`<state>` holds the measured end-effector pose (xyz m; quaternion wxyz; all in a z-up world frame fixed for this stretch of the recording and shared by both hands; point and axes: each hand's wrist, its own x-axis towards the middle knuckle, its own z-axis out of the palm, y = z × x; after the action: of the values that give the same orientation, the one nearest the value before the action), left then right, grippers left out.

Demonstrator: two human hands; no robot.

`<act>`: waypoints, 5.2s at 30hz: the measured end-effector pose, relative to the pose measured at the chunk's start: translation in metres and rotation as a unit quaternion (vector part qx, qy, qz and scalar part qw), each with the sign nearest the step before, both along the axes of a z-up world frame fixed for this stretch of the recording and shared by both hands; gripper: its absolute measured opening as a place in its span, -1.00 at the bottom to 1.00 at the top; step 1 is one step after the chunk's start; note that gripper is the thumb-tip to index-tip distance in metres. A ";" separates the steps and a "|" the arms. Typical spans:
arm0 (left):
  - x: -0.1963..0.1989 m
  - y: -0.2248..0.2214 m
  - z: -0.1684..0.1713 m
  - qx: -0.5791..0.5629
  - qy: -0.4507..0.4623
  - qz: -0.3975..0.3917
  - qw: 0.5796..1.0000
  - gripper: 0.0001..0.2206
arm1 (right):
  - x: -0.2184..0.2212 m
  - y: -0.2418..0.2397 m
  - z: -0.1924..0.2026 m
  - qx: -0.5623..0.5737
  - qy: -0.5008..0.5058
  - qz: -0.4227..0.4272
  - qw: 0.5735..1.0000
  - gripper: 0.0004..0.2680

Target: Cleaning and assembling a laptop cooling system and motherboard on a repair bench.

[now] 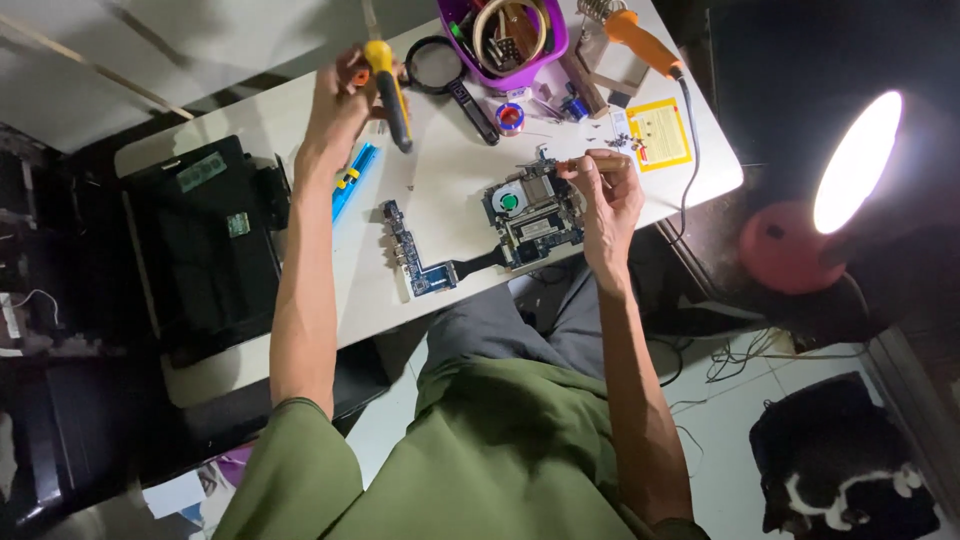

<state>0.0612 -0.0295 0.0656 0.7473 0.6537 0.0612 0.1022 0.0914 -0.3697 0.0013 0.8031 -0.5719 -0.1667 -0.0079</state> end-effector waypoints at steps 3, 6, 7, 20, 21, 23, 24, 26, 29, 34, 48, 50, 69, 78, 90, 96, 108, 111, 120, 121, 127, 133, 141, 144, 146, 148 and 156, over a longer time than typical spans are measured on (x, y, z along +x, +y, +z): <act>-0.010 0.014 -0.004 0.361 -0.014 0.090 0.928 -0.80 | -0.002 0.001 0.006 0.009 -0.005 0.016 1.000 -0.80; -0.007 0.038 -0.021 0.432 0.098 0.100 0.891 -0.60 | -0.005 0.002 0.011 0.004 -0.002 0.014 1.000 -0.80; -0.005 0.047 -0.025 0.456 0.071 0.114 0.880 -0.69 | -0.006 0.002 0.013 -0.003 0.003 0.006 1.000 -0.80; -0.029 0.141 -0.059 0.589 0.105 0.129 0.790 -0.94 | -0.006 0.004 0.014 0.002 0.007 0.006 1.000 -0.87; -0.029 0.138 -0.059 0.590 0.108 0.132 0.789 -0.94 | -0.006 0.004 0.012 0.003 0.008 0.010 1.000 -0.87; -0.028 0.131 -0.061 0.596 0.180 0.120 0.773 -0.92 | -0.004 0.003 0.008 0.002 -0.006 0.016 1.000 -0.85; -0.026 0.132 -0.066 0.595 0.183 0.122 0.773 -0.92 | -0.005 0.003 0.010 0.001 -0.005 0.020 1.000 -0.85; -0.022 0.134 -0.077 0.639 0.161 0.121 0.743 -0.92 | -0.006 0.004 0.012 -0.021 -0.012 0.004 1.000 -0.83; -0.020 0.134 -0.079 0.675 0.157 0.126 0.710 -0.88 | -0.004 0.003 0.006 0.008 -0.016 0.025 1.000 -0.84; -0.020 0.129 -0.079 0.682 0.185 0.128 0.696 -0.85 | -0.006 0.006 0.010 0.001 -0.006 0.005 1.000 -0.86; -0.013 0.132 -0.083 0.717 0.206 0.094 0.660 -0.87 | 0.002 0.000 0.002 0.002 0.019 0.003 1.000 -0.83; -0.013 0.134 -0.089 0.729 0.205 0.113 0.644 -0.79 | 0.002 0.001 0.001 0.001 0.030 0.004 1.000 -0.83; -0.013 0.117 -0.066 0.668 0.251 0.098 0.694 -0.75 | 0.008 -0.004 -0.022 -0.013 0.006 0.000 1.000 -0.79; 0.004 0.061 -0.050 0.662 0.227 0.151 0.698 -0.56 | 0.010 -0.008 -0.035 -0.022 0.082 -0.015 0.996 -0.74; 0.063 -0.162 -0.068 0.596 -0.275 0.030 0.754 -0.83 | 0.011 -0.004 -0.031 0.114 0.098 -0.019 0.988 -0.77; 0.109 -0.171 -0.142 0.668 -0.079 -0.056 0.738 -0.52 | 0.012 -0.007 -0.038 0.091 0.090 -0.015 0.992 -0.77; 0.104 -0.126 -0.138 0.540 -0.170 -0.007 0.824 -0.85 | 0.012 -0.007 -0.032 0.106 0.117 0.002 0.988 -0.74; 0.093 -0.113 -0.139 0.558 -0.150 -0.003 0.816 -0.69 | 0.012 -0.007 -0.037 0.113 0.115 0.007 0.987 -0.73; 0.063 -0.103 -0.095 0.535 -0.108 -0.001 0.838 -0.75 | 0.012 -0.007 -0.038 0.107 0.093 0.012 0.990 -0.72; 0.060 -0.102 -0.087 0.571 -0.090 -0.003 0.816 -0.71 | 0.013 -0.007 -0.038 0.106 0.099 0.011 0.989 -0.73; 0.057 -0.094 -0.078 0.511 -0.187 0.016 0.839 -0.68 | 0.013 -0.007 -0.039 0.101 0.101 0.010 0.990 -0.73; 0.082 -0.092 -0.042 0.495 -0.275 0.113 0.816 -0.77 | 0.015 -0.007 -0.042 0.102 0.092 0.016 0.990 -0.74; 0.124 -0.109 -0.043 0.622 -0.153 0.120 0.758 -0.63 | 0.012 -0.006 -0.036 0.106 0.101 0.009 0.989 -0.76; 0.122 -0.116 -0.034 0.608 -0.176 0.132 0.763 -0.75 | 0.012 -0.007 -0.038 0.117 0.096 0.018 0.988 -0.77; 0.119 -0.117 -0.027 0.578 -0.197 0.131 0.781 -0.81 | 0.011 -0.007 -0.033 0.089 0.085 0.018 0.992 -0.75; 0.114 -0.115 -0.022 0.549 -0.212 0.170 0.790 -0.81 | 0.011 -0.007 -0.036 0.100 0.090 0.020 0.991 -0.76; 0.106 -0.074 -0.013 0.484 -0.256 0.256 0.797 -0.74 | 0.013 -0.007 -0.040 0.093 0.079 0.025 0.992 -0.74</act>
<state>0.1677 -0.1032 0.0522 0.2684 0.8410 -0.0246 0.4691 0.1045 -0.3764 -0.0383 0.8636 -0.4890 -0.1152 0.0421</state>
